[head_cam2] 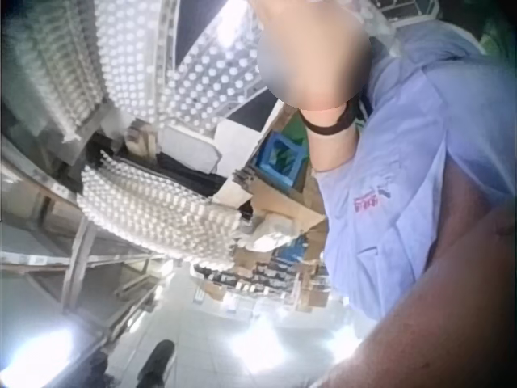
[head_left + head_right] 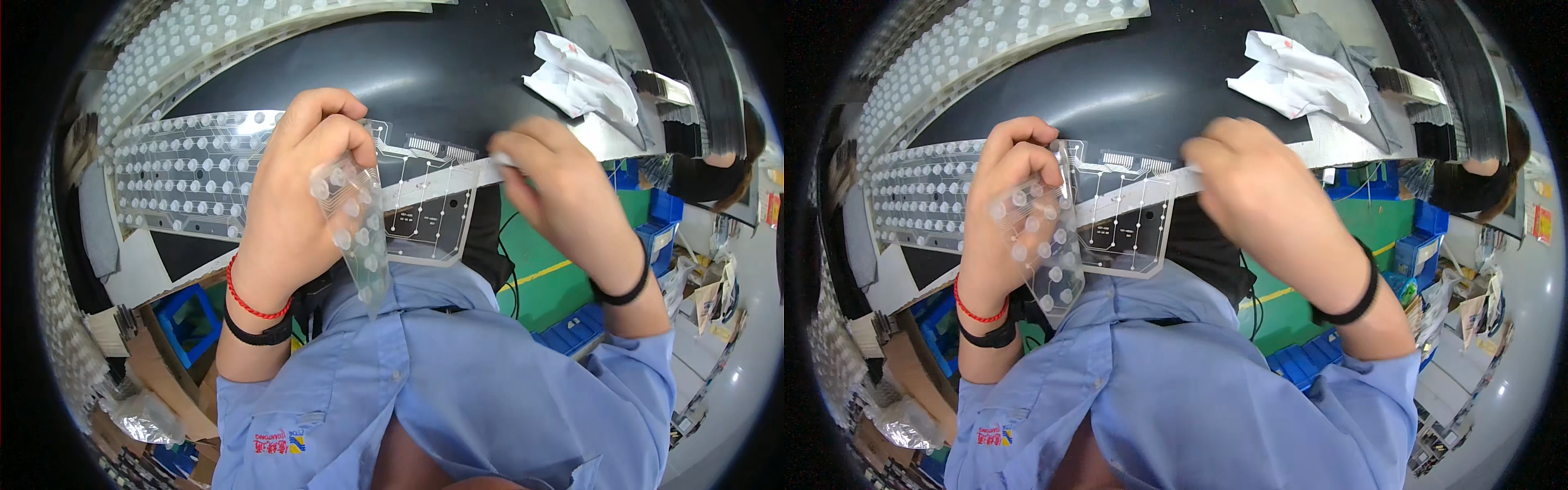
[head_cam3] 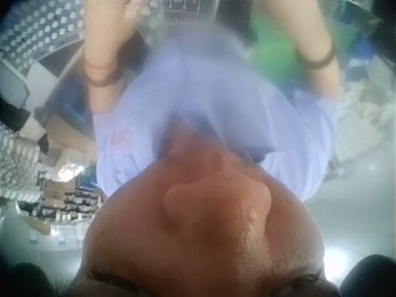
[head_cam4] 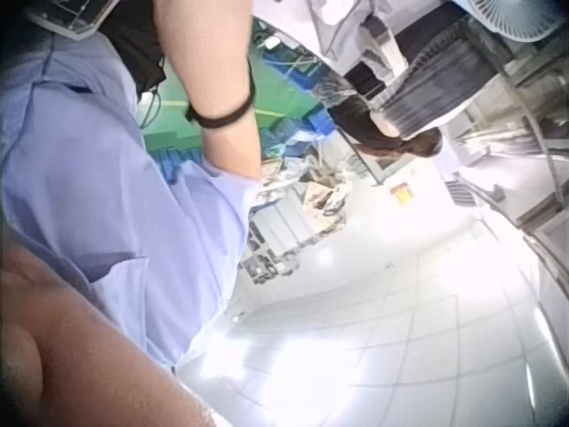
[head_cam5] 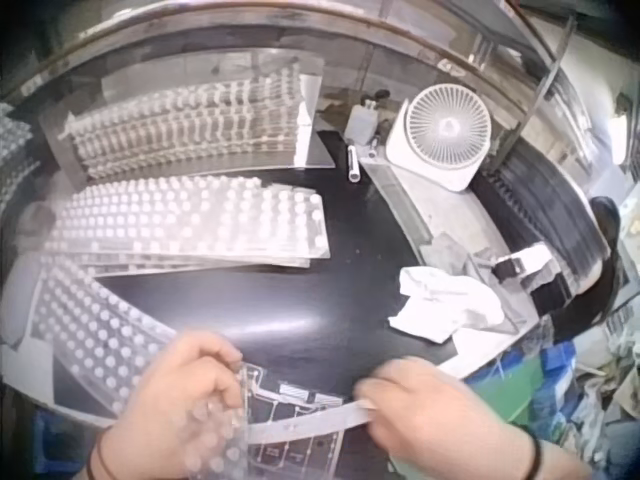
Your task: Cleaning translucent electronic membrane or keypad components using a cloth and cleaning solution.
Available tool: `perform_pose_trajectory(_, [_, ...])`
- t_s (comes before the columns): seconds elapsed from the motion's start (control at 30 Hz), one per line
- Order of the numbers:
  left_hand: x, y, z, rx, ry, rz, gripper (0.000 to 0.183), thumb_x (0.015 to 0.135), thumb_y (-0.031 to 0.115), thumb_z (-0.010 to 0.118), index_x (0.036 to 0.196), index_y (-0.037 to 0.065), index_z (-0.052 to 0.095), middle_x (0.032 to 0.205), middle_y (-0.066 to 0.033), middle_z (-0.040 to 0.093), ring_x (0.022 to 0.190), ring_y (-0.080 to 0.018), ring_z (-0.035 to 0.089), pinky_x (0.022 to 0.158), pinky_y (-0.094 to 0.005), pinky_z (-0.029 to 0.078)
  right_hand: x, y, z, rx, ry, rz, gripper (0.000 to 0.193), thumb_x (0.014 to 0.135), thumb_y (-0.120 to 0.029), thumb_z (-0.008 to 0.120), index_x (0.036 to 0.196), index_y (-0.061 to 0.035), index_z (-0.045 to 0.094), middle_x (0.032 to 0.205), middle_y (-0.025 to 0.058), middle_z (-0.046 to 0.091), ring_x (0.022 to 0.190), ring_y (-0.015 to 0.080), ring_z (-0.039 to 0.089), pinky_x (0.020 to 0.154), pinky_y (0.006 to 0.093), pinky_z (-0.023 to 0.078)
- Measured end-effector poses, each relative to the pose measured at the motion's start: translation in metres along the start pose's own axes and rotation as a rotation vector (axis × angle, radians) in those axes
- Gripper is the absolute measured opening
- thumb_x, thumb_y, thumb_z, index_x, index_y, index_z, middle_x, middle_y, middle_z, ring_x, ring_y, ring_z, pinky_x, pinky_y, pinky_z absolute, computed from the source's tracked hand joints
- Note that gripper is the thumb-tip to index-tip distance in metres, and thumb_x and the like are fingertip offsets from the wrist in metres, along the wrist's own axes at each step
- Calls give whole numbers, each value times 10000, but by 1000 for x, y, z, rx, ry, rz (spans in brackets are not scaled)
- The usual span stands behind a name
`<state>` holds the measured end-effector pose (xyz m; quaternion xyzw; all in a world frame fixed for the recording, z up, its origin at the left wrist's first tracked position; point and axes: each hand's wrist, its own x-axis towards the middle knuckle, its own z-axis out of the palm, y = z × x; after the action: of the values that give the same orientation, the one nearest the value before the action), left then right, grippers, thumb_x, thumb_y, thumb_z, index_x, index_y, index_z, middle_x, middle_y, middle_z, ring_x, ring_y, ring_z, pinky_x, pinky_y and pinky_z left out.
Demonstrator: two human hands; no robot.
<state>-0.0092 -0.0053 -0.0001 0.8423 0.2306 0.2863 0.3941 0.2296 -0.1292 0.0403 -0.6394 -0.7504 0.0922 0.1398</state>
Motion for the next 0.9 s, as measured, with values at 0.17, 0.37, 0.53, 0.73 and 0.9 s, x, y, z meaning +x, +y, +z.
perform_pose_trajectory(0.17, [4, 1, 2, 6, -23, -13, 263, 646, -52, 627, 882, 45, 566, 1165, -136, 540, 982, -326, 569, 855, -375, 485, 38, -17, 12, 125, 82, -104, 237, 784, 13, 684, 1017, -15, 650, 967, 130, 637, 933, 332, 637, 794, 412, 527])
perform_pose_trajectory(0.37, [-1, -1, -1, 0, -5, 1, 262, 644, -61, 620, 877, 45, 564, 1168, -135, 542, 984, -330, 573, 864, -373, 483, 8, -4, 3, -19, -23, -40, 243, 788, 16, 688, 1026, -9, 648, 991, 154, 629, 913, 352, 632, 786, 432, 521])
perform_pose_trajectory(0.53, [3, 1, 1, -4, -24, -4, 253, 649, -60, 614, 873, 44, 561, 1170, -136, 540, 991, -322, 571, 872, -374, 479, 24, -10, 3, 172, 89, -56, 222, 797, 4, 688, 1015, -22, 656, 972, 149, 640, 898, 351, 642, 773, 415, 528])
perform_pose_trajectory(0.73, [-2, 0, 1, -1, -9, -15, 235, 669, -63, 616, 872, 41, 559, 1169, -128, 543, 972, -310, 571, 861, -359, 479, -6, -1, -1, -2, -21, -31, 281, 770, 20, 698, 1045, -22, 655, 1038, 157, 636, 949, 361, 633, 824, 418, 532])
perform_pose_trajectory(0.9, [1, 3, 2, 18, -8, -33, 225, 671, -41, 615, 873, 40, 559, 1162, -132, 546, 966, -312, 567, 862, -355, 476, 5, 2, -16, 85, 46, -18, 228, 794, 29, 682, 1018, -9, 655, 961, 143, 650, 904, 349, 636, 774, 405, 527])
